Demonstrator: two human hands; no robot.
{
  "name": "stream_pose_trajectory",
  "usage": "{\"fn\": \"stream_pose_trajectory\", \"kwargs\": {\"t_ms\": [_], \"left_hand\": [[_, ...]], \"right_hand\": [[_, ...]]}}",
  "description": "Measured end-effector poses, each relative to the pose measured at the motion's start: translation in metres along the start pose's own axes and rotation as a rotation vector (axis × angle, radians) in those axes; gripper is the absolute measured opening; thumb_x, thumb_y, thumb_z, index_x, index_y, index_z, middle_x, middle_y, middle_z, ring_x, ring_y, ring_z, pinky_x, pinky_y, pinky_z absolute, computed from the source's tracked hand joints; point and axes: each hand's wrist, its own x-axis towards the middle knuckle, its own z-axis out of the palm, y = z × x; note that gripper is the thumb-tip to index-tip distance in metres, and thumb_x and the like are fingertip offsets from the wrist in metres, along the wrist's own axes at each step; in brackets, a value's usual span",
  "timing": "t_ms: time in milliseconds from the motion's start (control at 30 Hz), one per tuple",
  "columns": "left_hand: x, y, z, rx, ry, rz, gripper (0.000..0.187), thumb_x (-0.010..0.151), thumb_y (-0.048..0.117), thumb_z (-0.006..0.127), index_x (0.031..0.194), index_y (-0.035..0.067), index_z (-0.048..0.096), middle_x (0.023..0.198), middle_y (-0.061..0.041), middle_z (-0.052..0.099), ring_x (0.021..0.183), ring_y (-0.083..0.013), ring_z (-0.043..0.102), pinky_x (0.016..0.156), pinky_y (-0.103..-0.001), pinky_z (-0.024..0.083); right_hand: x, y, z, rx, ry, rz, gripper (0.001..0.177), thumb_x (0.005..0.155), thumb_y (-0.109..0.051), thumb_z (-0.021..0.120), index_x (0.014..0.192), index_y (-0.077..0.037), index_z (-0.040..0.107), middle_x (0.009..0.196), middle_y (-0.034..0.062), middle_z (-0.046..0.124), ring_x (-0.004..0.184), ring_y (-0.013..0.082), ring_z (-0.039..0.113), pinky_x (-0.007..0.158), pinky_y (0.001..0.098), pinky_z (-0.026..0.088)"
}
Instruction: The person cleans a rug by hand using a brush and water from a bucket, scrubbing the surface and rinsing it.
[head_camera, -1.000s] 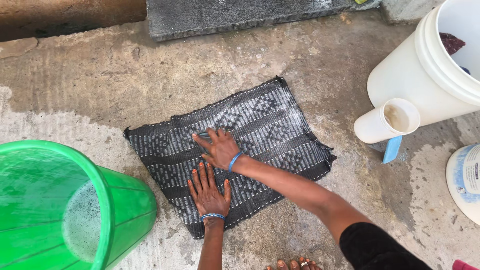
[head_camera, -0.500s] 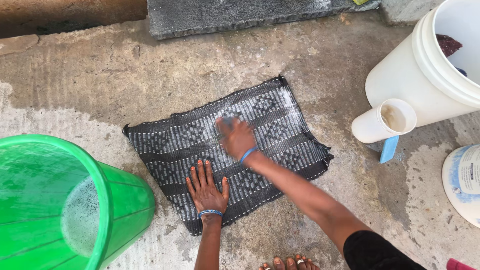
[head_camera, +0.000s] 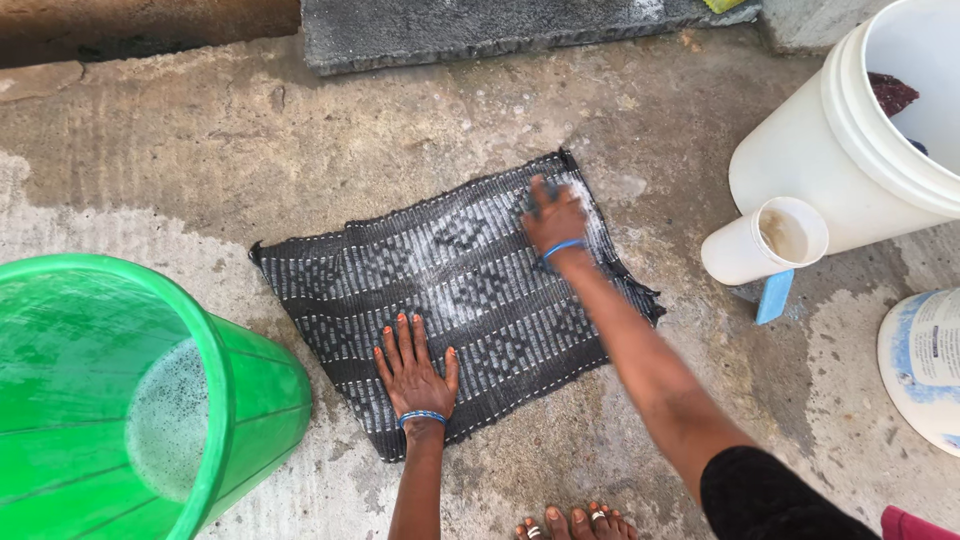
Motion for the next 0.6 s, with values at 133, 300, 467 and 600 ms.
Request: {"fn": "stream_pose_trajectory", "kwargs": {"t_ms": [133, 300, 467, 600], "left_hand": [[0.0, 0.0, -0.005, 0.037, -0.016, -0.003, 0.077, 0.097, 0.059, 0.028, 0.162, 0.021, 0.013, 0.17, -0.004, 0.01, 0.156, -0.0276, 0.007, 0.126, -0.049, 0.001], [0.001, -0.001, 0.001, 0.04, -0.008, 0.007, 0.078, 0.096, 0.06, 0.029, 0.162, 0.021, 0.013, 0.17, -0.004, 0.01, 0.156, -0.028, 0.007, 0.126, -0.049, 0.001], [0.002, -0.002, 0.004, 0.064, -0.034, -0.009, 0.079, 0.096, 0.06, 0.029, 0.162, 0.021, 0.014, 0.17, -0.005, 0.011, 0.155, -0.0279, 0.007, 0.126, -0.049, 0.003], [0.0, -0.001, 0.002, 0.071, -0.056, -0.018, 0.079, 0.096, 0.061, 0.029, 0.163, 0.022, 0.014, 0.17, -0.004, 0.011, 0.156, -0.0279, 0.007, 0.126, -0.049, 0.002]], "right_hand": [[-0.103, -0.115, -0.026, 0.189, -0.146, -0.324, 0.066, 0.088, -0.026, 0.072, 0.148, -0.021, 0.047, 0.126, 0.0241, 0.055, 0.108, 0.0432, 0.061, 0.082, 0.0612, 0.056], [-0.11, -0.051, -0.024, 0.401, 0.067, -0.466, 0.071, 0.089, -0.023, 0.069, 0.157, -0.023, 0.047, 0.132, 0.0236, 0.059, 0.114, 0.0403, 0.061, 0.097, 0.0517, 0.053], [-0.053, 0.068, 0.0, -0.001, 0.09, 0.01, 0.074, 0.088, -0.04, 0.073, 0.155, -0.031, 0.041, 0.135, 0.0355, 0.05, 0.113, 0.0531, 0.056, 0.084, 0.0584, 0.056], [-0.069, 0.019, 0.0, 0.132, -0.015, 0.056, 0.082, 0.088, -0.043, 0.073, 0.159, -0.028, 0.034, 0.142, 0.0357, 0.046, 0.112, 0.0549, 0.057, 0.08, 0.0613, 0.056]]}}
